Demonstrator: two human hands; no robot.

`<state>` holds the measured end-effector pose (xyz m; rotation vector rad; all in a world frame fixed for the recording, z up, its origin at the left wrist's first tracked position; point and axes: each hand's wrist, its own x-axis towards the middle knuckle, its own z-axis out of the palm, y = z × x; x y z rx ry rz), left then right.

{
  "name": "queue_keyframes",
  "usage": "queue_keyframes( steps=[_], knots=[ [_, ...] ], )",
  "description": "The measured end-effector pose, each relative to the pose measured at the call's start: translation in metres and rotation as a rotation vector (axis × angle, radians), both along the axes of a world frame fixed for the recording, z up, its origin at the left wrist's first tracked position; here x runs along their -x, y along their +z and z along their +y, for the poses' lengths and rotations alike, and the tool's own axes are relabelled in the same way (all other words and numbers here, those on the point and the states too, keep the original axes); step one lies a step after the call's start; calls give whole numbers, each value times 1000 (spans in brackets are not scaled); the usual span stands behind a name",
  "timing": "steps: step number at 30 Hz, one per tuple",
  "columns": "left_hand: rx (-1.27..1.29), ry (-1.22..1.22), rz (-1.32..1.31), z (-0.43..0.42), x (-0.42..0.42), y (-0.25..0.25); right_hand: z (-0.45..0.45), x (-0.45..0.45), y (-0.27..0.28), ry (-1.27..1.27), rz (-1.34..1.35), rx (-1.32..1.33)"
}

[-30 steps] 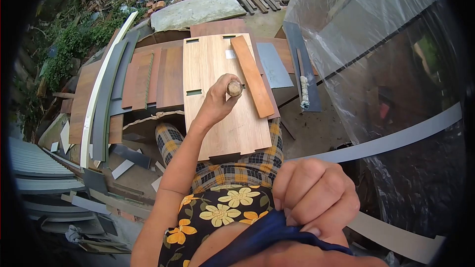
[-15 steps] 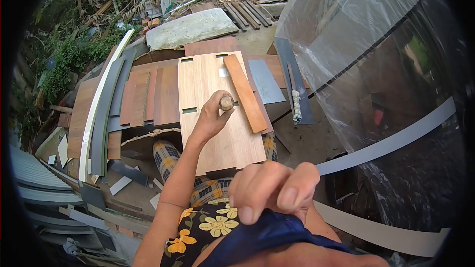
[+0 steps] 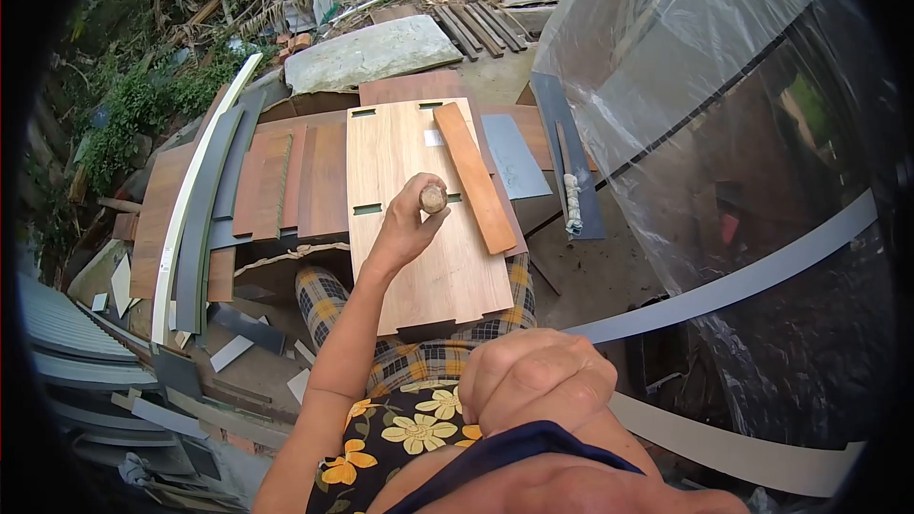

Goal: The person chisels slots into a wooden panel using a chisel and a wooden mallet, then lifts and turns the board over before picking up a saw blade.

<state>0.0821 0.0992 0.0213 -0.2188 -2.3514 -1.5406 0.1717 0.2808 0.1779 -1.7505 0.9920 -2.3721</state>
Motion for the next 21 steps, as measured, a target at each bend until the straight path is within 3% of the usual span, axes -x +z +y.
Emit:
queue_keyframes(
  steps=[14,21],
  knots=[
    [-25,-2,10,-5,2,-7,0,3,-30,124,316,-7],
    [-76,-1,5,-4,1,-5,6,12,-23,111,303,-131]
  ],
)
